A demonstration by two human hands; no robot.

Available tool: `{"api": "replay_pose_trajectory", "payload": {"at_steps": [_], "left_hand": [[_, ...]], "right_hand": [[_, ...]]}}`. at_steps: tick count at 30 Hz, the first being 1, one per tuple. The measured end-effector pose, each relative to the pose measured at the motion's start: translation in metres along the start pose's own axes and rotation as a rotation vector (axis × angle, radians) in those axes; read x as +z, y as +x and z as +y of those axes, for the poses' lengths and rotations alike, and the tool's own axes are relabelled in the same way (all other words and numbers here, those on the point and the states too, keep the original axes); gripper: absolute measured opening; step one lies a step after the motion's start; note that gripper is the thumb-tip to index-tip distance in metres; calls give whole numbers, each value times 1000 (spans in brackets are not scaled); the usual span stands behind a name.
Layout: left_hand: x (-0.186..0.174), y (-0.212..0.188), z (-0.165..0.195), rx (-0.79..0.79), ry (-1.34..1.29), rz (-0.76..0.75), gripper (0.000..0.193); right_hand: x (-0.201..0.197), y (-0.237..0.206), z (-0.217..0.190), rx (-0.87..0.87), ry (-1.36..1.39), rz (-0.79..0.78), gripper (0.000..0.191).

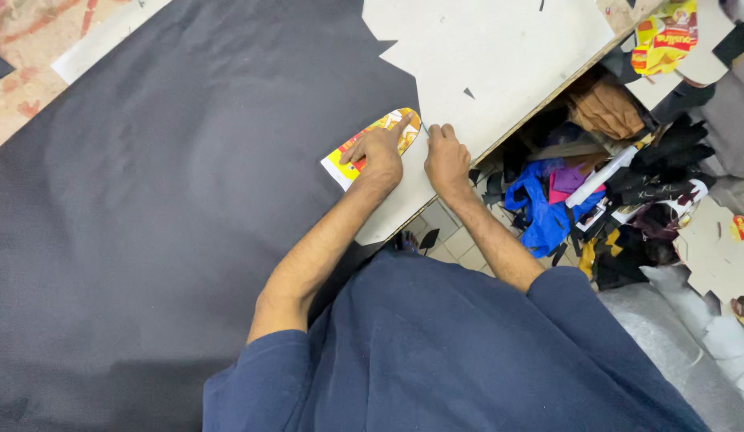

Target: The person uses a utility knife to cut a large piece of black fabric on a work table, following the outline of a cardboard template. They repeatedly reposition the template and cut along its edges, removing excess fabric and stacking the cut pieces.

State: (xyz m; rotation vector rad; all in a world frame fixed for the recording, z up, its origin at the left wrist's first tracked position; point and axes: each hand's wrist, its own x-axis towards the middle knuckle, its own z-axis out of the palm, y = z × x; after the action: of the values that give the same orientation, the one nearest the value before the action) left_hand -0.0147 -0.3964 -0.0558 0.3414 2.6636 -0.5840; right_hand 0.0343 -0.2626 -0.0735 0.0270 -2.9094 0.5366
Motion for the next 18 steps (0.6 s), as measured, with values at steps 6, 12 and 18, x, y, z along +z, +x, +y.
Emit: {"api": "replay_pose_trajectory", "payload": {"at_steps": [6, 12, 18], "left_hand": [[0, -1, -83, 402, -491, -13, 65], [-3, 9, -136, 534, -602, -211, 39], [2, 12, -135, 594, -533, -45, 47]], "right_hand": [[-58, -10, -20, -84, -123, -224, 10], [-46, -69, -101, -312, 328, -55, 25], [20, -56, -148, -344, 444, 12, 22]]}}
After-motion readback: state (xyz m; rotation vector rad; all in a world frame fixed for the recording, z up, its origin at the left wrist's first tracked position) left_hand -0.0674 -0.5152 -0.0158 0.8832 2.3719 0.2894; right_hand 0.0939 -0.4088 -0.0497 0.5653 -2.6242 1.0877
